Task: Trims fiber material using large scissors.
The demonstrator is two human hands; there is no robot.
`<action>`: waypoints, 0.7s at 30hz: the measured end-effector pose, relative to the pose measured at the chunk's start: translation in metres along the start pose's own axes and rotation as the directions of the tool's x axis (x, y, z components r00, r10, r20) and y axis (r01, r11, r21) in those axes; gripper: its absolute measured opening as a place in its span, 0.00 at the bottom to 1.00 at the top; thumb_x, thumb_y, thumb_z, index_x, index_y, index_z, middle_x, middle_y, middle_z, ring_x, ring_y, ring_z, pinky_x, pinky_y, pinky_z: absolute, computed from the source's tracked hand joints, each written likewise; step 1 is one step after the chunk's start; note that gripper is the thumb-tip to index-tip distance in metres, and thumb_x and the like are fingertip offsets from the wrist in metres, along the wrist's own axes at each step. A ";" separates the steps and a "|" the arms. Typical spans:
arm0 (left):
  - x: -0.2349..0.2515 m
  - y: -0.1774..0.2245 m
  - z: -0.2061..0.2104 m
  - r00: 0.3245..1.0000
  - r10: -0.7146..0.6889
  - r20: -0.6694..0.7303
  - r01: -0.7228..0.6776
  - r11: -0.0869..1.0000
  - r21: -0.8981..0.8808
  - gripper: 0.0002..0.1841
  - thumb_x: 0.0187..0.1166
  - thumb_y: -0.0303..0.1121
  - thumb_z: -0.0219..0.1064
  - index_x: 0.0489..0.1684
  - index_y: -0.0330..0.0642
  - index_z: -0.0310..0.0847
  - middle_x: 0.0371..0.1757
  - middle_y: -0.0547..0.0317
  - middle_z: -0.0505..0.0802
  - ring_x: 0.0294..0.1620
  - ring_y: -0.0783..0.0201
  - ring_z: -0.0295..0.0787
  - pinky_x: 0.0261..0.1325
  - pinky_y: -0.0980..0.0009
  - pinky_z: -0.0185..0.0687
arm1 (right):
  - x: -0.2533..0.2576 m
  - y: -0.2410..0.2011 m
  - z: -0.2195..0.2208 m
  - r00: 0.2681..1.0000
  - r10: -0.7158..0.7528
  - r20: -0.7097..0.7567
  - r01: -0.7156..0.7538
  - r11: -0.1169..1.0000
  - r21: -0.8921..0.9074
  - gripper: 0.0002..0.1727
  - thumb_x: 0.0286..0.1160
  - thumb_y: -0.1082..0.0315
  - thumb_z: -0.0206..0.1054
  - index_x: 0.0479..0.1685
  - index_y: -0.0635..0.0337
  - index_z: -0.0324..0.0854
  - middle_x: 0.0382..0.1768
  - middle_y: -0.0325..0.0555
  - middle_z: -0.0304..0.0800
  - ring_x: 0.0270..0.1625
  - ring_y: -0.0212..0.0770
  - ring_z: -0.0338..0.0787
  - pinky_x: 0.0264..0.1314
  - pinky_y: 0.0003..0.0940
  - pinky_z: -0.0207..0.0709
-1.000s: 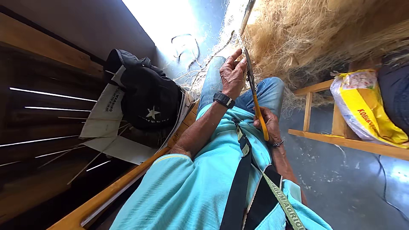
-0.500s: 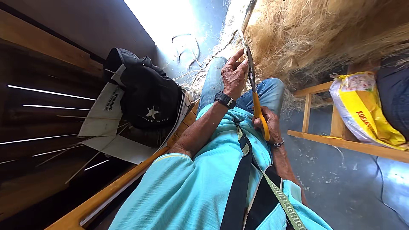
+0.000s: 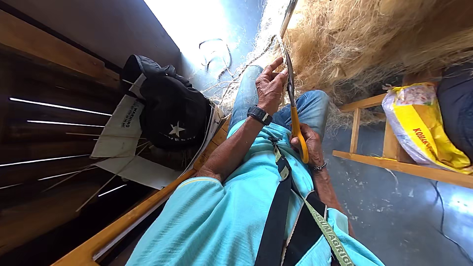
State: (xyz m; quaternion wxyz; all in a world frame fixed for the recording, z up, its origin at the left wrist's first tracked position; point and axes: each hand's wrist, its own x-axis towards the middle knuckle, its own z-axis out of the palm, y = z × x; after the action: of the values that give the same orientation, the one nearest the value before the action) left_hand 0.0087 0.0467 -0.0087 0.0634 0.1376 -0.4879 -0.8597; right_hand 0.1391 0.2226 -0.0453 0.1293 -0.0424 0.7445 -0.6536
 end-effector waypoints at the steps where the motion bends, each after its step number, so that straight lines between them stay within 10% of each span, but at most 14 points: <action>1: 0.000 0.000 0.000 1.000 -0.003 -0.002 0.003 1.000 -0.006 0.21 0.79 0.20 0.66 0.73 0.34 0.79 0.38 0.51 0.91 0.31 0.66 0.86 0.42 0.68 0.87 | 0.000 0.000 0.001 1.000 -0.002 -0.006 0.002 1.000 -0.003 0.39 0.61 0.42 0.80 0.64 0.63 0.79 0.28 0.32 0.87 0.25 0.26 0.83 0.28 0.23 0.81; 8: 0.000 -0.005 -0.003 1.000 -0.019 -0.006 0.019 1.000 0.006 0.20 0.79 0.20 0.66 0.71 0.34 0.80 0.37 0.52 0.90 0.31 0.68 0.85 0.40 0.70 0.86 | -0.004 0.005 0.008 0.998 -0.028 -0.053 0.029 0.999 0.028 0.28 0.62 0.56 0.82 0.57 0.64 0.83 0.28 0.31 0.89 0.26 0.24 0.85 0.30 0.21 0.83; 12: 0.002 -0.005 -0.008 0.999 -0.046 0.019 0.046 0.999 -0.016 0.18 0.84 0.23 0.62 0.70 0.32 0.80 0.55 0.49 0.92 0.47 0.65 0.89 0.51 0.69 0.87 | -0.007 0.014 0.006 0.997 -0.070 -0.039 0.073 0.993 0.088 0.32 0.64 0.49 0.81 0.60 0.64 0.82 0.29 0.32 0.89 0.27 0.25 0.85 0.31 0.23 0.82; 21: 0.011 0.015 -0.025 0.971 -0.123 0.205 0.180 0.941 -0.286 0.17 0.92 0.29 0.46 0.67 0.36 0.77 0.53 0.55 0.90 0.43 0.67 0.89 0.49 0.69 0.88 | -0.007 0.023 0.000 0.996 -0.085 0.010 0.083 0.989 0.125 0.38 0.64 0.37 0.78 0.60 0.63 0.82 0.29 0.32 0.87 0.28 0.25 0.83 0.32 0.22 0.80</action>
State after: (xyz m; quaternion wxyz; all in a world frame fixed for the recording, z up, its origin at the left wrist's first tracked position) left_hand 0.0048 0.0158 -0.0094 -0.0284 0.0833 -0.3423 -0.9354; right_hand 0.1485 0.2280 -0.0672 0.1097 -0.0703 0.6989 -0.7033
